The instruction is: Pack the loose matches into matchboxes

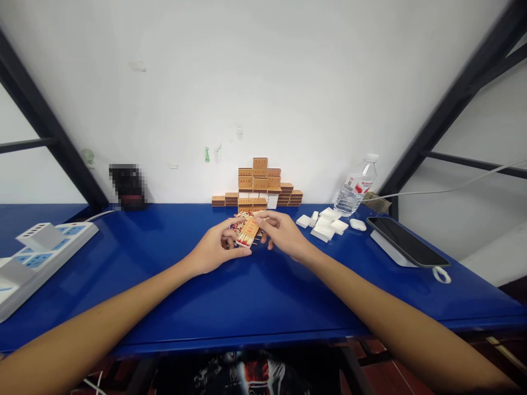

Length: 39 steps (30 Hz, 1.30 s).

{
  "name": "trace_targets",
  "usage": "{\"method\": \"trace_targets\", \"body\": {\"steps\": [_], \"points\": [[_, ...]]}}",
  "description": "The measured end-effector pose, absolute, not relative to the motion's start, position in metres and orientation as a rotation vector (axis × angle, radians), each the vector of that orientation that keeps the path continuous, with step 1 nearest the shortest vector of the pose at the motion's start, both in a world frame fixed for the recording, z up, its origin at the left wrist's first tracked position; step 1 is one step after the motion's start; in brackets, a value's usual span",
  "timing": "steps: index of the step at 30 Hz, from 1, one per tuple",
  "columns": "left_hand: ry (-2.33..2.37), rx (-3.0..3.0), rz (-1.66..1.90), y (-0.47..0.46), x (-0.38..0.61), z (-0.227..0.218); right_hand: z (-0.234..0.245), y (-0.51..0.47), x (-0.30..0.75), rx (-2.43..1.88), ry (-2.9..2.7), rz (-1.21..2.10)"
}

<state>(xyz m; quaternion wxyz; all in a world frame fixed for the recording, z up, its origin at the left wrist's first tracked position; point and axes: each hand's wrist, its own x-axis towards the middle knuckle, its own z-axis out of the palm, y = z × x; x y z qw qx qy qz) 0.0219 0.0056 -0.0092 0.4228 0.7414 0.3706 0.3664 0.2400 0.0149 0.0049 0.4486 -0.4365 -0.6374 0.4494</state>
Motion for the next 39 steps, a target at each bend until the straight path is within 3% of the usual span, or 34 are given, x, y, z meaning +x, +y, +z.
{"method": "trace_targets", "body": {"steps": [21, 39], "points": [[0.981, 1.964, 0.944, 0.018, 0.010, -0.014, -0.001, 0.010, 0.237, -0.894, -1.976, 1.244], [0.967, 1.850, 0.971, 0.021, 0.012, -0.015, -0.004, 0.011, 0.241, -0.875, -1.946, 1.301]]}}
